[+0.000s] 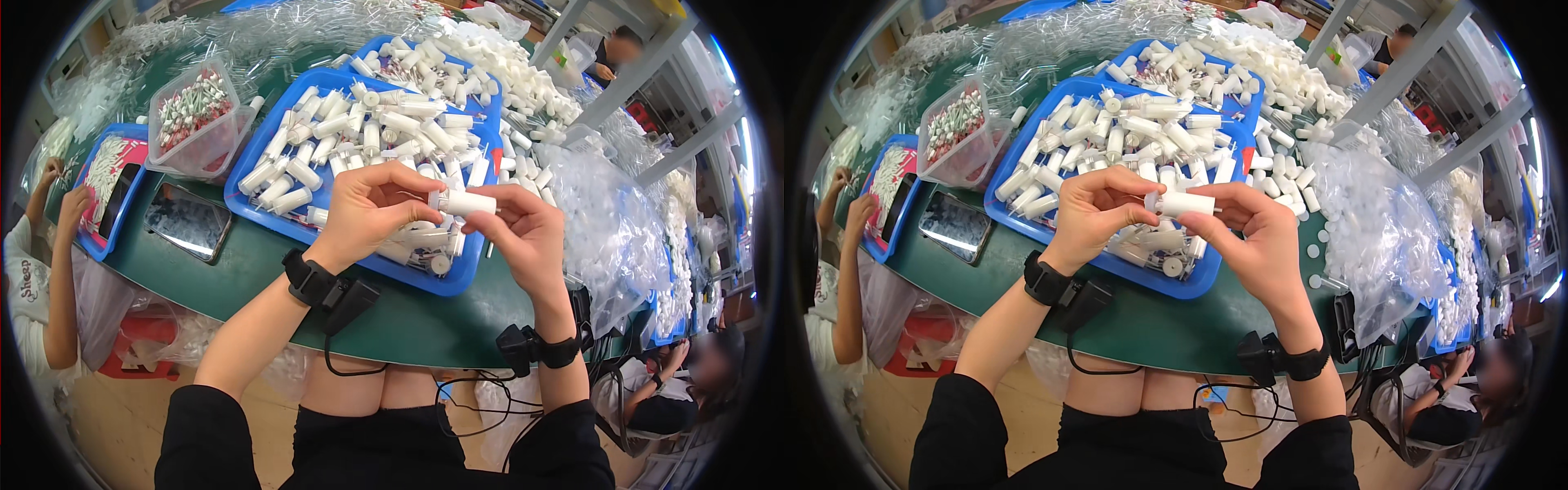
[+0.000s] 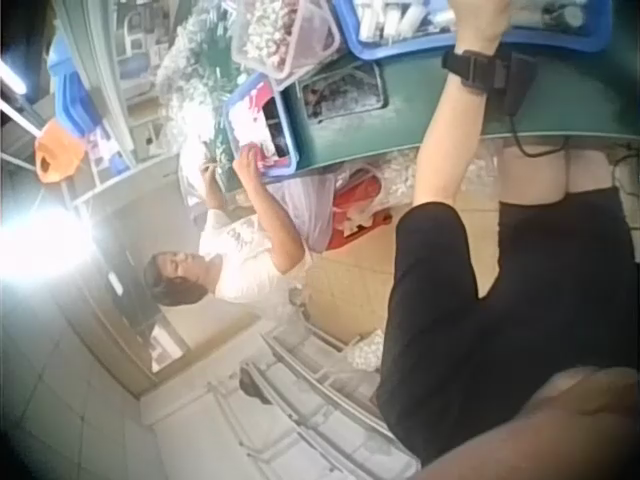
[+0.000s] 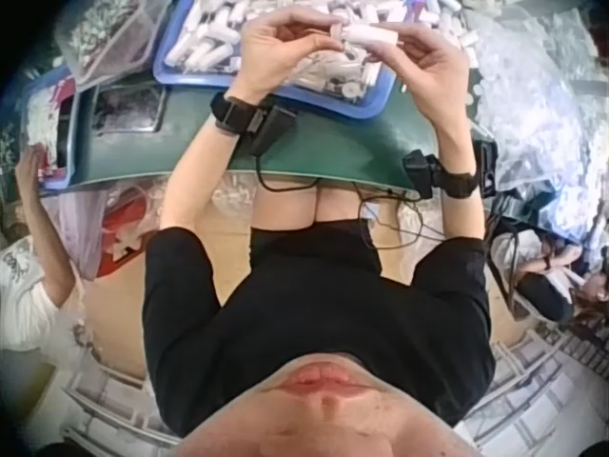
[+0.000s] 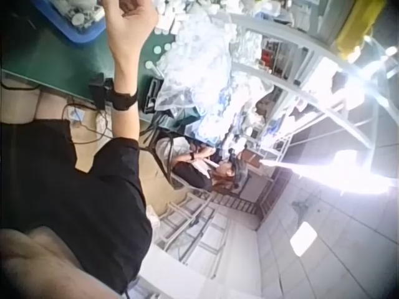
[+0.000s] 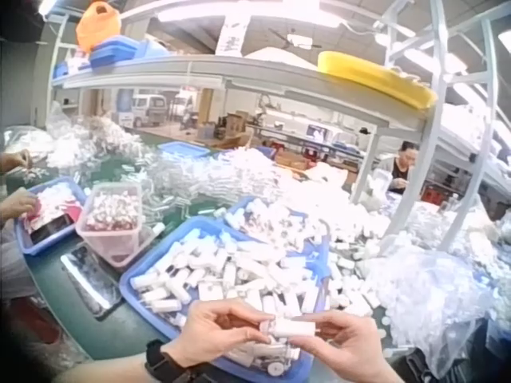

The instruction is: The recorder is assembling small white plastic components at a workbench in a manufacturing environment.

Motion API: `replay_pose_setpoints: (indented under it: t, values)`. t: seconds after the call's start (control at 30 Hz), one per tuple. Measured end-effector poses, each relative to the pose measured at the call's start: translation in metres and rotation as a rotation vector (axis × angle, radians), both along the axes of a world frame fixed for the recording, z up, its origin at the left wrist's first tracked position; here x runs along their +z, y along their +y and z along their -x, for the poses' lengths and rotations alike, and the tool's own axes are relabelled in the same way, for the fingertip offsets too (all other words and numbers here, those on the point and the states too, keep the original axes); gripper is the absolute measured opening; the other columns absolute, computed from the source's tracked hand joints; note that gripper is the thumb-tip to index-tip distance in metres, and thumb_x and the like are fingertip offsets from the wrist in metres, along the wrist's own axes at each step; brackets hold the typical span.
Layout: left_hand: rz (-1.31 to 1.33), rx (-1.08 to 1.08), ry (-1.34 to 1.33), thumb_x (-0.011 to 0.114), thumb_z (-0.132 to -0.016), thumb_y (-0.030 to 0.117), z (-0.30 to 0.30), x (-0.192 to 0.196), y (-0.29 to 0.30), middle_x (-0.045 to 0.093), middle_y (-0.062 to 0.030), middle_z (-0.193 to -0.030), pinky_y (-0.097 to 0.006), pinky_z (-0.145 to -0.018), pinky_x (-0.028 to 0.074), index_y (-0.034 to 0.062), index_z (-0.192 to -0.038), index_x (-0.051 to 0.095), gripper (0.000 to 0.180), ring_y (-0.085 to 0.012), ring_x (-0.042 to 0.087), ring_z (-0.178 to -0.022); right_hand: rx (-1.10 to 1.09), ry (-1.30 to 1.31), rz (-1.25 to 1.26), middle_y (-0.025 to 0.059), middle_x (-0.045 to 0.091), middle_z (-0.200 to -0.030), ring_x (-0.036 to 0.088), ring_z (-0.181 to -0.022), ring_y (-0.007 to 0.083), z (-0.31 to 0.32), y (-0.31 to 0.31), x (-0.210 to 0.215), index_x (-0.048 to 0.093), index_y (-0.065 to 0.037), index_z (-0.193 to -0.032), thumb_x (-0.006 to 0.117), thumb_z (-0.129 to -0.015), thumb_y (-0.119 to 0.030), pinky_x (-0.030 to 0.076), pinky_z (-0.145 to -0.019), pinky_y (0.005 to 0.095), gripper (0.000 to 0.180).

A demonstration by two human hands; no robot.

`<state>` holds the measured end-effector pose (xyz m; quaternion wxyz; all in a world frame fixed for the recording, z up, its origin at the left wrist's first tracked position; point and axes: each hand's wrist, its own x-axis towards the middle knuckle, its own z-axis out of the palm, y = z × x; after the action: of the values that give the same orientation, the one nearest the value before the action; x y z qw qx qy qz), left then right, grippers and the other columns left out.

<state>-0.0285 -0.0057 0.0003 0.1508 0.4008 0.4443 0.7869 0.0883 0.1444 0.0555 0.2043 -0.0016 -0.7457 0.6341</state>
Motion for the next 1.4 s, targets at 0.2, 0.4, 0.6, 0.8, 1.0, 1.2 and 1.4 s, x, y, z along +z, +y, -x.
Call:
replay_pose_setpoints:
  t: [0.2,0.4,0.6,0.8,1.0,1.2,1.4]
  values:
    - [0.069,-0.048,-0.073,0.063,-0.071,-0.013,0.0,-0.001,0.0,0.063,-0.0134,-0.09,-0.027,-0.07,0.054,-0.0046,-0.092,0.063,0.022,-0.0175,0.064,-0.077,-0.082,0.106,-0.426,0.0073,0.067,-0.089,0.064,-0.079,0.012,-0.003,0.01,-0.008,0.065,-0.001,-0.095,0.071,-0.071,-0.003,0.05,-0.07,0.0228,0.025]
    - [0.111,-0.055,-0.084,0.063,-0.071,-0.013,-0.002,0.001,-0.001,0.064,-0.0128,-0.086,-0.027,-0.069,0.054,-0.0057,-0.093,0.063,0.023,-0.0177,0.064,-0.075,-0.146,0.16,-0.7,0.0043,0.068,-0.087,0.065,-0.076,0.0119,-0.005,0.008,-0.003,0.067,-0.006,-0.092,0.072,-0.068,-0.001,0.05,-0.065,0.0223,0.025]
    - [0.115,-0.039,-0.081,0.063,-0.071,-0.012,0.0,0.003,-0.002,0.064,-0.0126,-0.086,-0.026,-0.069,0.053,-0.0062,-0.093,0.063,0.023,-0.0173,0.064,-0.075,-0.097,0.048,-0.235,0.0077,0.068,-0.086,0.066,-0.074,0.0123,-0.007,0.004,-0.005,0.066,-0.001,-0.09,0.073,-0.068,-0.003,0.05,-0.065,0.0223,0.024]
    - [0.138,-0.065,-0.097,0.066,-0.072,-0.008,0.0,0.002,-0.002,0.066,-0.0125,-0.084,-0.026,-0.071,0.053,-0.0065,-0.091,0.064,0.019,-0.0165,0.065,-0.076,-0.138,0.026,-0.535,0.0071,0.068,-0.079,0.066,-0.072,0.0125,-0.01,0.012,-0.005,0.067,-0.001,-0.087,0.074,-0.067,-0.004,0.05,-0.063,0.0214,0.021]
    - [0.147,-0.074,-0.068,0.066,-0.072,-0.007,-0.001,0.001,-0.003,0.065,-0.013,-0.087,-0.026,-0.072,0.053,-0.0055,-0.092,0.064,0.02,-0.0167,0.065,-0.077,-0.119,0.084,-0.638,0.0069,0.068,-0.079,0.066,-0.07,0.012,-0.005,0.01,-0.006,0.067,-0.003,-0.087,0.074,-0.067,-0.003,0.049,-0.061,0.0203,0.021]
    - [0.026,-0.125,-0.225,0.064,-0.076,-0.004,0.0,-0.002,0.004,0.064,-0.0119,-0.089,-0.027,-0.073,0.052,-0.0038,-0.101,0.06,0.025,-0.017,0.063,-0.083,0.037,0.044,-0.592,0.0073,0.067,-0.085,0.065,-0.072,0.0148,0.011,0.012,0.008,0.061,-0.003,-0.1,0.076,-0.068,-0.017,0.05,-0.064,0.0239,0.038]
    - [0.063,0.343,-0.302,0.063,-0.077,-0.001,0.02,-0.009,0.0,0.058,-0.0083,-0.094,-0.023,-0.069,0.051,-0.0013,-0.1,0.058,0.023,-0.0153,0.062,-0.081,0.08,-0.263,-0.906,0.0121,0.063,-0.08,0.062,-0.067,0.0183,0.055,0.015,0.099,0.059,-0.001,-0.102,0.068,-0.073,-0.041,0.049,-0.061,0.0275,0.051]
